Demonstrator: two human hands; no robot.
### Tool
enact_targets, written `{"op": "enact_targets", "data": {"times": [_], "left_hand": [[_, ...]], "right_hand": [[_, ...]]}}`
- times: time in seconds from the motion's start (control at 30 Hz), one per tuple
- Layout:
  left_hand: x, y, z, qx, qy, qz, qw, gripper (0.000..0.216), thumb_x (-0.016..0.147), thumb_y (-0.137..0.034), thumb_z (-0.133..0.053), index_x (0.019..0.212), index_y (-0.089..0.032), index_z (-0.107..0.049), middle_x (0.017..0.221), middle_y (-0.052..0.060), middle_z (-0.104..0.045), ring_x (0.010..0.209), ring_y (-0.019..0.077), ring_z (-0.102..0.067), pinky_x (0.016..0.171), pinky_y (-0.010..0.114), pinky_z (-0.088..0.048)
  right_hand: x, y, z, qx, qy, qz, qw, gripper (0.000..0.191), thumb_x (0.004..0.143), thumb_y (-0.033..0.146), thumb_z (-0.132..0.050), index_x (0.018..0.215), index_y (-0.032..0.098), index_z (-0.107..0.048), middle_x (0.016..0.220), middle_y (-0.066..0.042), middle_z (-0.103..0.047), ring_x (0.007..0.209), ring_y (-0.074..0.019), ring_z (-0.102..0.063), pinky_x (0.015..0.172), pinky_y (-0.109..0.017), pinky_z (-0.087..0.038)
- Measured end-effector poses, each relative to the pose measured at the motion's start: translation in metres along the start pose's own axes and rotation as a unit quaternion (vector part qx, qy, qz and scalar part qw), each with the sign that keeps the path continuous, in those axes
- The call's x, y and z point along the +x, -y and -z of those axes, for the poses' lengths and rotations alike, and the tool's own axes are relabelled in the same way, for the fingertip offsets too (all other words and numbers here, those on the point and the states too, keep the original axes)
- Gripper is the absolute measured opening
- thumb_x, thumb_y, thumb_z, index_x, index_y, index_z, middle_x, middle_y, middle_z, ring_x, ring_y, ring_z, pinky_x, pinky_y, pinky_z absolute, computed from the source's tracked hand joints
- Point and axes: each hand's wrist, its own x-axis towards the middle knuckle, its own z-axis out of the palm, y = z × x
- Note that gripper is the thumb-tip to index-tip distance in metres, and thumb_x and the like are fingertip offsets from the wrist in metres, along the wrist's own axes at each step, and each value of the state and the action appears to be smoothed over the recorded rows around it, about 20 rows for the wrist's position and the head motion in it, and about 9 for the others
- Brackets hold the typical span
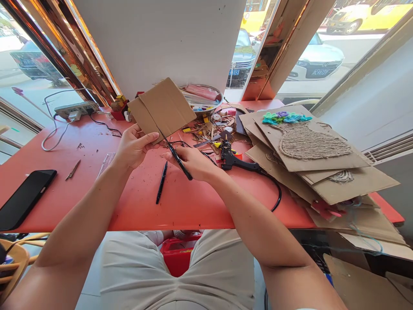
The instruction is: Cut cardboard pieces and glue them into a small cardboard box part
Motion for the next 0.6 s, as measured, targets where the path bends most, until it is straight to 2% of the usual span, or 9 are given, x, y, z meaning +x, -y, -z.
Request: {"op": "enact_targets", "data": {"times": [0.33, 0.6], "left_hand": [[0.0, -0.0024, -0.0001, 0.005, -0.003, 0.003, 1.0, 0.047, 0.049, -0.025, -0.099, 0.083, -0.02, -0.067, 0.071, -0.003, -0.075, 0.056, 0.0133, -0.069, 0.051, 0.023, -0.057], [-0.0003, -0.0034, -0.0003, 0.006, -0.006, -0.009, 1.0, 0.053, 0.042, -0.029, -0.102, 0.081, -0.021, -0.067, 0.068, -0.003, -0.074, 0.06, 0.0166, -0.072, 0.053, 0.026, -0.06]], "right_hand": [[0.0016, 0.0041, -0.0037, -0.019, -0.022, 0.022, 0.999, 0.074, 0.083, 0.098, -0.031, 0.064, 0.027, -0.037, 0.061, 0.001, -0.044, 0.063, -0.0158, -0.047, 0.061, -0.031, -0.036], [0.0015, 0.0048, -0.0068, 0.005, -0.032, 0.013, 0.999, 0.076, 0.078, 0.102, -0.036, 0.061, 0.028, -0.034, 0.058, 0.0, -0.038, 0.06, -0.0171, -0.046, 0.057, -0.032, -0.035]]}}
